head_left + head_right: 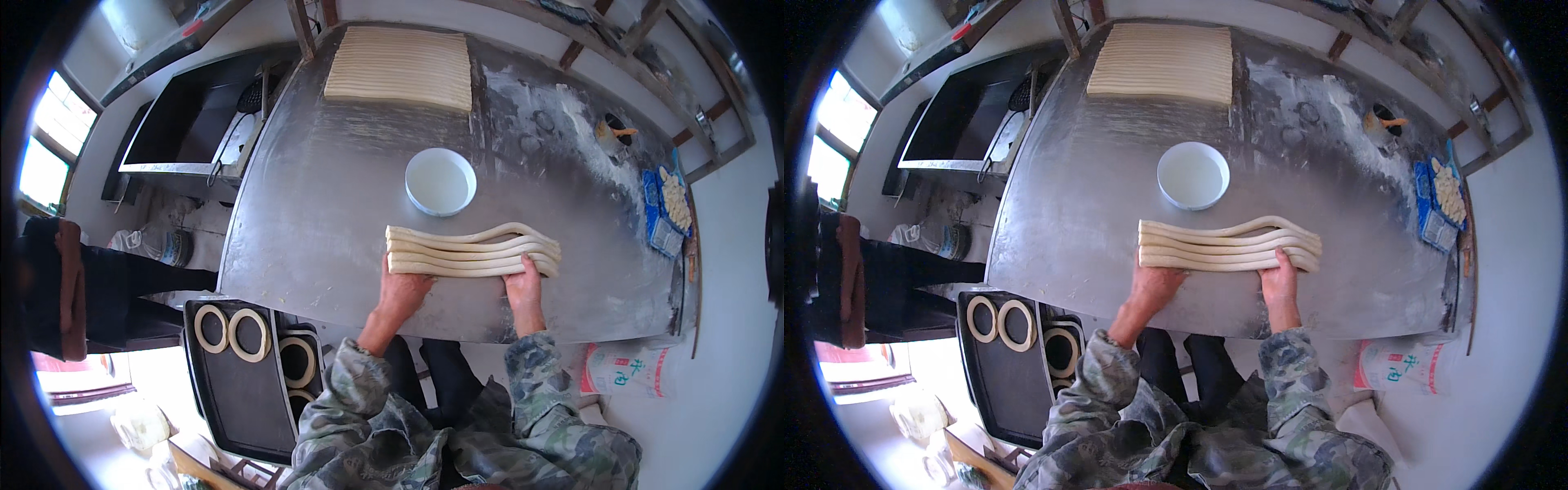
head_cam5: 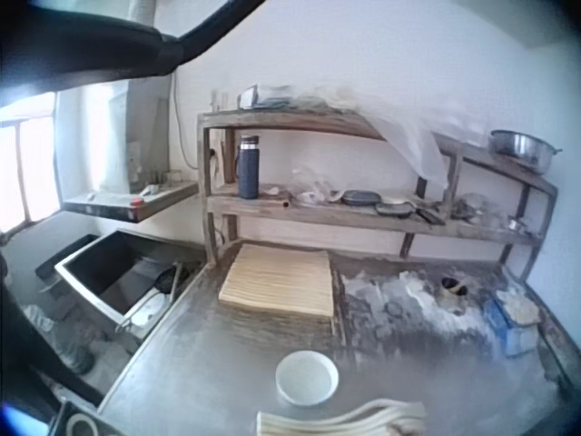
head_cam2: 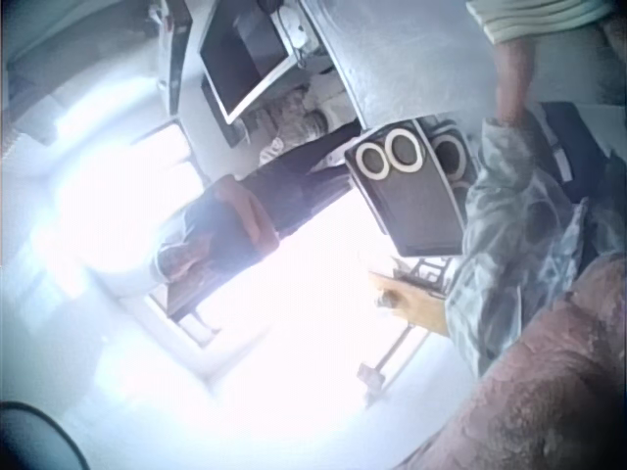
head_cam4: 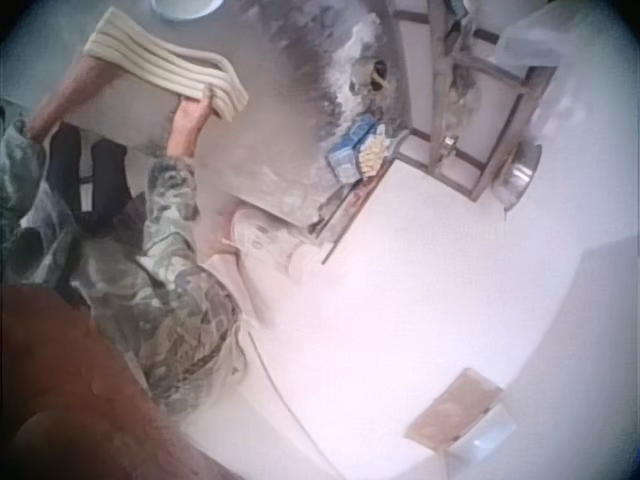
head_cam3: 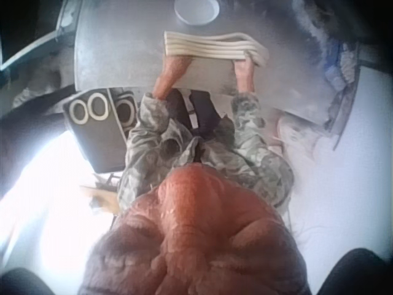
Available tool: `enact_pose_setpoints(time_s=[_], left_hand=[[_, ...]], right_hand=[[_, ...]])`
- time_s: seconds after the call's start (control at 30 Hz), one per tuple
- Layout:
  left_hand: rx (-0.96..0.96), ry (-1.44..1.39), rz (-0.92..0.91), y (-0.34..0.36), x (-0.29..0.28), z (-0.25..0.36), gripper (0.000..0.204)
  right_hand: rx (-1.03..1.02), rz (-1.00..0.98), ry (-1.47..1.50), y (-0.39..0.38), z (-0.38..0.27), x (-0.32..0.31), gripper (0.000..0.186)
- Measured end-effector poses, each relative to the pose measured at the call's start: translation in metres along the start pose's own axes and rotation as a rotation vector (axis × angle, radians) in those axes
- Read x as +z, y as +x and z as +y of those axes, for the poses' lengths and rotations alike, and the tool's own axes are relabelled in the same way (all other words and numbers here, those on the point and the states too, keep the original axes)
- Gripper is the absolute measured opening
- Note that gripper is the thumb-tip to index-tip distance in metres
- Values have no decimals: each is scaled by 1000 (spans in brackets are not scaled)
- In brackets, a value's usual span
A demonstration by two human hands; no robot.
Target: The person forms rings out of dough strips by hand and places them onto a tray.
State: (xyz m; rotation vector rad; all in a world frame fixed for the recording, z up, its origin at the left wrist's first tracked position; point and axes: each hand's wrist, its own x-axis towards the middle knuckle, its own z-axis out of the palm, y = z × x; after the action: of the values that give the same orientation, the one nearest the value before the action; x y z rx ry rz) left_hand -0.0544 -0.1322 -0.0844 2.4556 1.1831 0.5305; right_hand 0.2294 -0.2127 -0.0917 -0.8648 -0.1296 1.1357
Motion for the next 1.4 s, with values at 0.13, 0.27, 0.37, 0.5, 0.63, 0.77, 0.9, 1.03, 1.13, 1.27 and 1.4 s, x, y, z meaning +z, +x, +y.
enact_pose_setpoints(time_s=[0.13, 0.27, 0.37, 0.5, 0.63, 0.77, 0.9, 1.03, 1.13, 1.27, 1.4], left_hand=[[-78, 236, 100, -36, -17, -22, 37], [-133, 256, 328, -72, -14, -18, 36], [-117, 262, 397, -99, 0, 19, 36], [-40, 241, 277, -114, 7, 61, 42], [1, 262, 217, -96, 10, 81, 43], [49, 343, 190, -66, 14, 84, 52], [77, 392, 187, -40, 32, 76, 61], [79, 414, 192, -13, 44, 55, 64], [60, 390, 172, 5, 44, 38, 59], [22, 402, 162, 25, 36, 29, 57], [45, 432, 179, 28, 33, 21, 54]], right_hand=[[102, -65, -4, 3, 1, -17, 48], [159, -85, -103, -9, -17, -22, 41], [177, -153, -244, -24, -31, -45, 29], [136, -302, -657, -70, -58, -71, 39], [-519, -299, -1442, -90, -112, -106, 53], [-909, -208, -1728, -79, -116, -123, 67], [-960, -325, -1924, -57, -106, -114, 75], [-1153, -421, -2050, -17, -91, -95, 71], [-1178, -475, -2042, 19, -94, -83, 64], [-992, -465, -2104, 48, -97, -58, 58], [-1125, -536, -2137, 41, -90, -55, 53]])
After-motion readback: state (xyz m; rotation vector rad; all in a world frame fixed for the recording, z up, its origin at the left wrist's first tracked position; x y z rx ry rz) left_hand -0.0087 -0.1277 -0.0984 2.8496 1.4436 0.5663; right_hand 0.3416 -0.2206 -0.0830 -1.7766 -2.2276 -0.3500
